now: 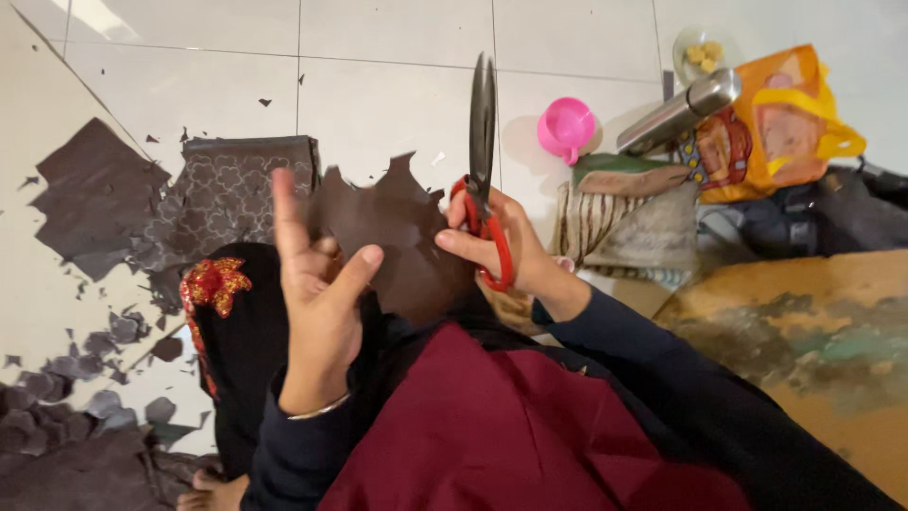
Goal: The person sits on the floor and uses red-handled scissors to cut a brown patterned fabric into small, cloud-like shapes. The person holds the fabric with one hand and cuts with the other, repeatedly trimming the edges to match the pattern.
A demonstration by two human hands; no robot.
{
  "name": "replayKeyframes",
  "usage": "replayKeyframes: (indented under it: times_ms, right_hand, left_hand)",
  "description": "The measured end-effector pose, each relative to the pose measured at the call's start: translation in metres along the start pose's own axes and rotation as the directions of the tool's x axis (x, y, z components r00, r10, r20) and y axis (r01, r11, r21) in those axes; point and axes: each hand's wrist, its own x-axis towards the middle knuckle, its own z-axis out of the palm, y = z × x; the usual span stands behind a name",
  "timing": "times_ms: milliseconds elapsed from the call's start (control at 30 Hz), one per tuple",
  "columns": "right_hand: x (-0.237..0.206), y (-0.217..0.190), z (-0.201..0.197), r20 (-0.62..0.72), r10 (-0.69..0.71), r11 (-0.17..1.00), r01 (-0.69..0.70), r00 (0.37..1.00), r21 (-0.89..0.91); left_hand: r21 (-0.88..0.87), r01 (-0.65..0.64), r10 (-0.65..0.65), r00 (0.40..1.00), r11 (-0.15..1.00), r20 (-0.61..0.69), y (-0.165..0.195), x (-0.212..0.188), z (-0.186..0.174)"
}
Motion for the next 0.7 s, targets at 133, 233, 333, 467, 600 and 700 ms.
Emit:
replayKeyframes:
  times_ms: [133,233,333,467,600,700]
  right_hand:
    - [-0.020,-0.005,0.004,-0.076,0.025,0.999,-0.022,0.997,0.049]
    - [-0.037,-0.003,0.004,-0.078,-0.081,0.988,0.091,0.994,0.128]
    - [-0.054,-0.002,0.001,-0.127,-0.036,0.993,0.050,0.991,0.108]
    - [-0.064,-0.004,0.004,-0.111,-0.032,0.995,0.042,0.993,0.091]
    - [-0.064,-0.004,0.018,-0.052,-0.070,0.986,0.077,0.996,0.150]
    - [-0.064,-0.008,0.026,-0.022,-0.058,0.991,0.061,0.998,0.119]
  left_hand:
    - [0.193,-0.110,0.109,0.994,0.975,0.015,-0.001,-0.003,0.005]
    - [0.385,-0.269,0.264,0.962,0.883,0.067,0.001,-0.017,0.010]
    - [0.546,-0.269,0.288,0.956,0.793,0.054,-0.004,-0.039,0.013]
    - [0.622,-0.348,0.359,0.927,0.702,0.114,-0.013,-0.063,0.007]
    - [0.659,-0.361,0.423,0.903,0.660,0.071,-0.012,-0.075,0.001]
    - [0.553,-0.341,0.464,0.881,0.760,-0.095,-0.006,-0.081,-0.006]
